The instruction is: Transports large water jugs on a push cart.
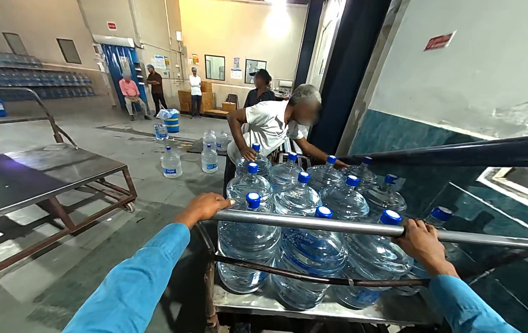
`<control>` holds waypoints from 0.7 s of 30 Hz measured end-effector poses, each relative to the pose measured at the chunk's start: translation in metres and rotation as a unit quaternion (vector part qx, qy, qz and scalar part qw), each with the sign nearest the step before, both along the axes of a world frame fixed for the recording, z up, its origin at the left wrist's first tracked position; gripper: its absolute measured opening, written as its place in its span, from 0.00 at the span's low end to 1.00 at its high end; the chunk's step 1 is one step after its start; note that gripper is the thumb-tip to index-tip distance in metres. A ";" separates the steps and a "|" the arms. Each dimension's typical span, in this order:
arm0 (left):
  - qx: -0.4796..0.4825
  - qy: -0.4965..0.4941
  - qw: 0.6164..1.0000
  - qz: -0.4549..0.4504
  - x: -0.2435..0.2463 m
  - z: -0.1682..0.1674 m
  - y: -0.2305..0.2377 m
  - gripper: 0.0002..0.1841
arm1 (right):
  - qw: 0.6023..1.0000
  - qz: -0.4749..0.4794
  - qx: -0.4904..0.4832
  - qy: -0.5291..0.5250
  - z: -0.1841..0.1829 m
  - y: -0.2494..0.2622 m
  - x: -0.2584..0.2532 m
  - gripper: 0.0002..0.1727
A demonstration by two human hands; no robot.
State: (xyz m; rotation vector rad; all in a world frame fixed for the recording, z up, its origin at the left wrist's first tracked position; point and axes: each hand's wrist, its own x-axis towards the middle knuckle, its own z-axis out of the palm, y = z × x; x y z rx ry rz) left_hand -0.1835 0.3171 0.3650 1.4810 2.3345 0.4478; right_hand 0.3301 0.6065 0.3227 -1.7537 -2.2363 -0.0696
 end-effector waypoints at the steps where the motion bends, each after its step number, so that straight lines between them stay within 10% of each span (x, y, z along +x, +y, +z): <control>1: 0.001 0.000 1.000 -0.001 0.000 0.000 0.000 0.30 | 1.000 0.001 -0.004 -0.003 0.001 0.000 0.000 0.31; 21: 0.005 -0.001 1.000 0.007 0.000 -0.001 -0.002 0.30 | 1.000 -0.007 -0.008 0.004 0.003 -0.005 -0.004 0.32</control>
